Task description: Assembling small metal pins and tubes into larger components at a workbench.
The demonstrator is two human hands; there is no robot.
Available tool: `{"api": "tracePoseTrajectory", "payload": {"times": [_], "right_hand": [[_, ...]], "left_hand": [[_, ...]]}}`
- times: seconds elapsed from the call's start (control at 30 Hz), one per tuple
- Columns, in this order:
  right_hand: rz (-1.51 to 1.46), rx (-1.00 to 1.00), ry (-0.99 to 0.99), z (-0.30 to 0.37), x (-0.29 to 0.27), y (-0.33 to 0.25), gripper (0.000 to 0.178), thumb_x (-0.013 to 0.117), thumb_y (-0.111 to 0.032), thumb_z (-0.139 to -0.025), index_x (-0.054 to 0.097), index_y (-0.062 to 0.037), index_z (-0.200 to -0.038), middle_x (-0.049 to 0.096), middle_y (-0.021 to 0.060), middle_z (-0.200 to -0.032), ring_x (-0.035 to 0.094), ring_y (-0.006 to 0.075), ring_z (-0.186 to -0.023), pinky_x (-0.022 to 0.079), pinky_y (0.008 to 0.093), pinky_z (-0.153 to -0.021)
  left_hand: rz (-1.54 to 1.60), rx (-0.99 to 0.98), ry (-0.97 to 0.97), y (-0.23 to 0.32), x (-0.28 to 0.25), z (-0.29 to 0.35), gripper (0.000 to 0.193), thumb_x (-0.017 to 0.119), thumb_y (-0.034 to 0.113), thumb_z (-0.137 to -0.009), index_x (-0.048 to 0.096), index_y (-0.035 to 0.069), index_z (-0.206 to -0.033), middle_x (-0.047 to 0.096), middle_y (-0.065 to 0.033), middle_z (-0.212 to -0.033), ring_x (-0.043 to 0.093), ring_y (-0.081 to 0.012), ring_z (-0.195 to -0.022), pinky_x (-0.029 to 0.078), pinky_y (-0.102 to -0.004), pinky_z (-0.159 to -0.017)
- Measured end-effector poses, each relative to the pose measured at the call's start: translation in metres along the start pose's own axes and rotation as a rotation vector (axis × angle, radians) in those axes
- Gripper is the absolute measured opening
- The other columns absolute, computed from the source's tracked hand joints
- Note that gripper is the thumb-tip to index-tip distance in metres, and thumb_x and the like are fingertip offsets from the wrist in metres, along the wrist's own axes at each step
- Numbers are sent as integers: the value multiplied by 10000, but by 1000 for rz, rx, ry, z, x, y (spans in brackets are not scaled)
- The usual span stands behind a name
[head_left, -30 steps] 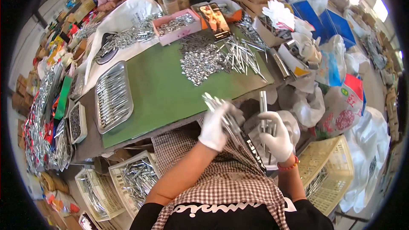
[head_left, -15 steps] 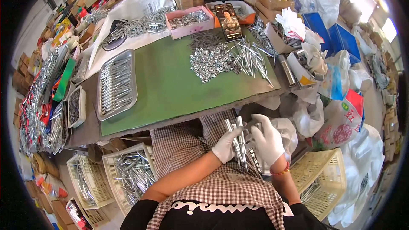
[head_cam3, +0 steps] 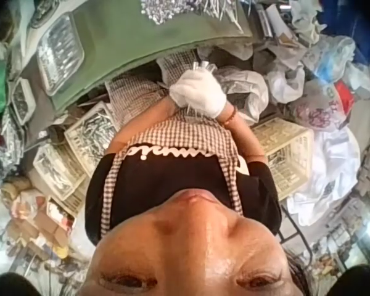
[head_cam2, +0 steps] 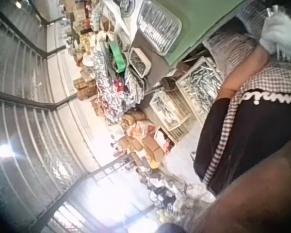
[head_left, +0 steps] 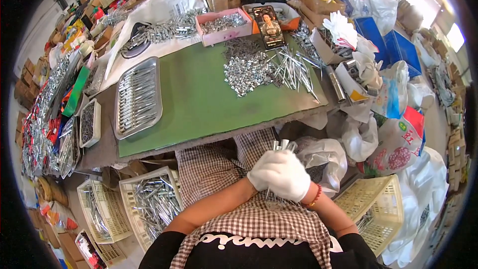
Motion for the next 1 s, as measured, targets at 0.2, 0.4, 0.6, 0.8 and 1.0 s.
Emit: {"api": "tracePoseTrajectory", "payload": {"times": [0.2, 0.4, 0.6, 0.8, 1.0], "right_hand": [[-124, 283, 53, 55, -10, 16, 253, 627, -67, -647, 689, -50, -891, 656, 91, -831, 618, 308, -873, 484, 393, -808], [554, 1006, 1139, 347, -198, 29, 303, 442, -204, -978, 635, 28, -1009, 611, 63, -914, 585, 195, -886, 462, 327, -843], [1043, 1773, 1175, 695, -200, -57, 459, 460, -349, -993, 580, 45, -1196, 653, 216, -1134, 637, 276, -1004, 496, 412, -861], [696, 1899, 1296, 482, -45, 64, 440, 461, -362, -982, 595, 20, -1154, 657, 197, -1098, 630, 279, -981, 501, 422, -833], [422, 1942, 1639, 572, -22, 44, 424, 461, -375, -970, 610, -4, -1111, 660, 178, -1063, 624, 281, -959, 507, 432, -804]], "left_hand": [[1424, -708, 37, -24, 16, 10, 387, 452, 288, -992, 507, 34, -1278, 602, -98, -1202, 621, -207, -1053, 507, -375, -949], [1493, -586, -1, -7, 18, 5, 465, 469, 297, -988, 447, 28, -1368, 550, -127, -1322, 597, -263, -1136, 468, -512, -1027], [1545, -637, -117, -14, 33, 12, 488, 510, 269, -971, 421, 47, -1396, 554, -134, -1326, 572, -278, -1192, 437, -558, -1046], [1479, -751, -156, -9, 41, 20, 486, 538, 259, -958, 438, 52, -1385, 584, -134, -1271, 588, -308, -1158, 445, -575, -1025], [1405, -774, -375, 0, 51, 27, 541, 503, 335, -955, 422, -10, -1364, 538, -227, -1320, 536, -467, -1202, 424, -593, -1019]]}}
Point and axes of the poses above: each hand's wrist, its own z-axis away from the middle knuckle, its own x-axis out of the palm, y = z × x, the point moved 9 cm from there along -z, towards the middle knuckle
